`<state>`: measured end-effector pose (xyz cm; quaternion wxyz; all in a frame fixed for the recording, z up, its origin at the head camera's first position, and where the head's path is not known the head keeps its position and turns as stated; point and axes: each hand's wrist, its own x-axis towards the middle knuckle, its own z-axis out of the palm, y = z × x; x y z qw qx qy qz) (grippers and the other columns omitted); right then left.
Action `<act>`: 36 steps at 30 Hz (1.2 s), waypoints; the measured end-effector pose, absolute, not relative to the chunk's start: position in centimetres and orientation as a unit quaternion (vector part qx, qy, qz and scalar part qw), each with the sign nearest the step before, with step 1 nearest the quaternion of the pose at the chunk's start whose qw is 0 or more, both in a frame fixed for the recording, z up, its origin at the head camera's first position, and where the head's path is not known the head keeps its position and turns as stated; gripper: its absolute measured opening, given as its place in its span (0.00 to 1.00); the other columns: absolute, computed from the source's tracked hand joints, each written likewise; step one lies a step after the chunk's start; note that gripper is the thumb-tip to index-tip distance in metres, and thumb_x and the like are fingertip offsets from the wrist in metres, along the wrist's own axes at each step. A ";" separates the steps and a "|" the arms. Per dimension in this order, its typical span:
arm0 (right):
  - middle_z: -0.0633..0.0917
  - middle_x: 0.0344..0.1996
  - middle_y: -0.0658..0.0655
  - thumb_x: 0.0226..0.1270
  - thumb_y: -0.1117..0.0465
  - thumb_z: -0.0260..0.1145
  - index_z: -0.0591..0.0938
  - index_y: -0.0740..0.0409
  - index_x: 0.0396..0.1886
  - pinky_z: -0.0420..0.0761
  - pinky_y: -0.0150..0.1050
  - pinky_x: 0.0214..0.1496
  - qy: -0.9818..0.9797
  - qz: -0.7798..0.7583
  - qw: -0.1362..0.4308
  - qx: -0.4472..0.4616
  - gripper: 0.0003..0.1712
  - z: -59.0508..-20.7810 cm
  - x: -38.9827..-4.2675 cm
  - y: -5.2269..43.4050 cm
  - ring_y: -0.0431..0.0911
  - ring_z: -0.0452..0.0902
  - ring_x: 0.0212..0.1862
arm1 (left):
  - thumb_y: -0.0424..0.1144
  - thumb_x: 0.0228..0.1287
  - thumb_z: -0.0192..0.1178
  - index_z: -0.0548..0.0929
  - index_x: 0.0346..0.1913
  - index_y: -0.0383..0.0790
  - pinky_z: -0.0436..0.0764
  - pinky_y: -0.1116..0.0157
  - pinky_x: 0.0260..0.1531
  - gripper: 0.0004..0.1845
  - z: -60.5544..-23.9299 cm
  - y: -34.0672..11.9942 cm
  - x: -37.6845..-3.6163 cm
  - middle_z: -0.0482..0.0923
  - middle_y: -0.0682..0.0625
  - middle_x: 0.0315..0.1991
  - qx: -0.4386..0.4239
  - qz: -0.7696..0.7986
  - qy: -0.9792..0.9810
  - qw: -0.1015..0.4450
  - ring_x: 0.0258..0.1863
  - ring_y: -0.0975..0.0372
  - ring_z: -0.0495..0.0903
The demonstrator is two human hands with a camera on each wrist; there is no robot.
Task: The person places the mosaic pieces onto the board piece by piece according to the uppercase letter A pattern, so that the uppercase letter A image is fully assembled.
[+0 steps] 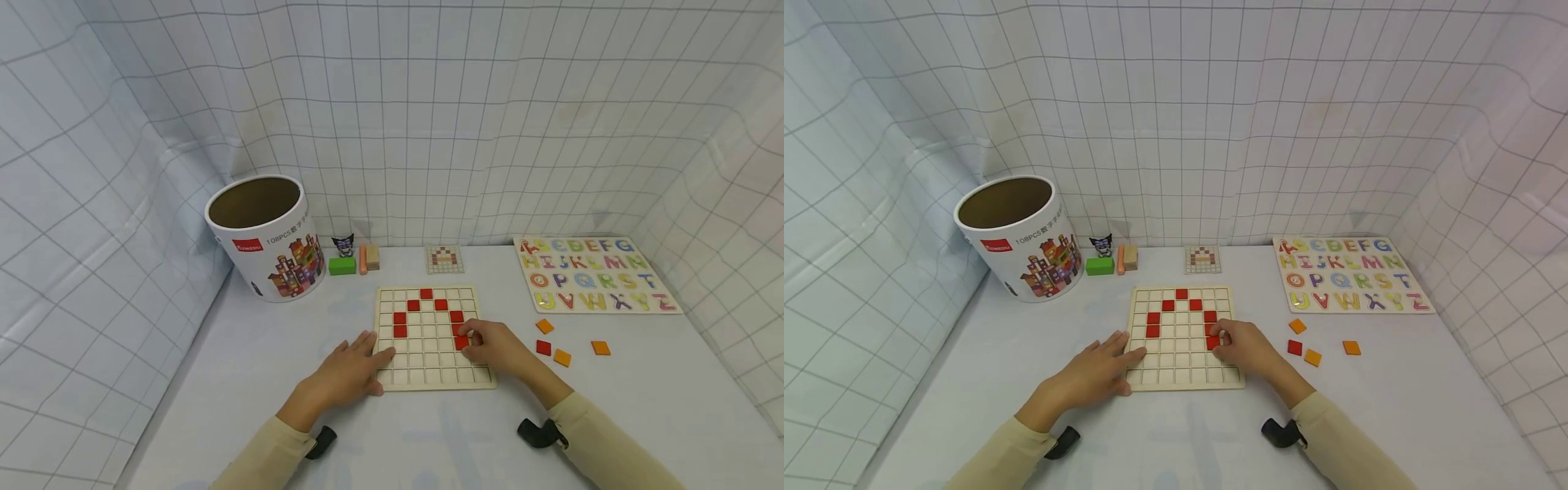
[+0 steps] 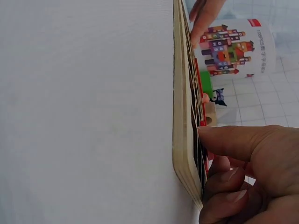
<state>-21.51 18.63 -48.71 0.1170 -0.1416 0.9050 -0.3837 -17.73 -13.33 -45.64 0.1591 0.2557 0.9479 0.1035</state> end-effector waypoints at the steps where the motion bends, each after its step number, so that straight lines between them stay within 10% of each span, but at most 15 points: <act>1: 0.74 0.21 0.49 0.64 0.64 0.72 0.84 0.52 0.48 0.66 0.34 0.27 0.905 -0.385 0.118 -0.141 0.13 -48.7 -21.5 18.6 0.42 0.68 0.25 | 0.51 0.63 0.69 0.72 0.75 0.51 0.58 0.37 0.72 0.37 -45.6 -13.3 -17.7 0.58 0.36 0.78 0.256 0.104 0.948 0.159 0.80 0.45 0.53; 36: 0.82 0.49 0.57 0.65 0.55 0.74 0.81 0.58 0.60 0.77 0.35 0.42 0.915 -0.386 0.107 -0.051 0.25 -47.4 -19.5 32.2 0.48 0.74 0.47 | 0.50 0.64 0.69 0.71 0.75 0.49 0.59 0.36 0.71 0.37 -45.4 -13.6 -17.6 0.58 0.34 0.78 0.268 0.117 0.943 0.156 0.79 0.44 0.53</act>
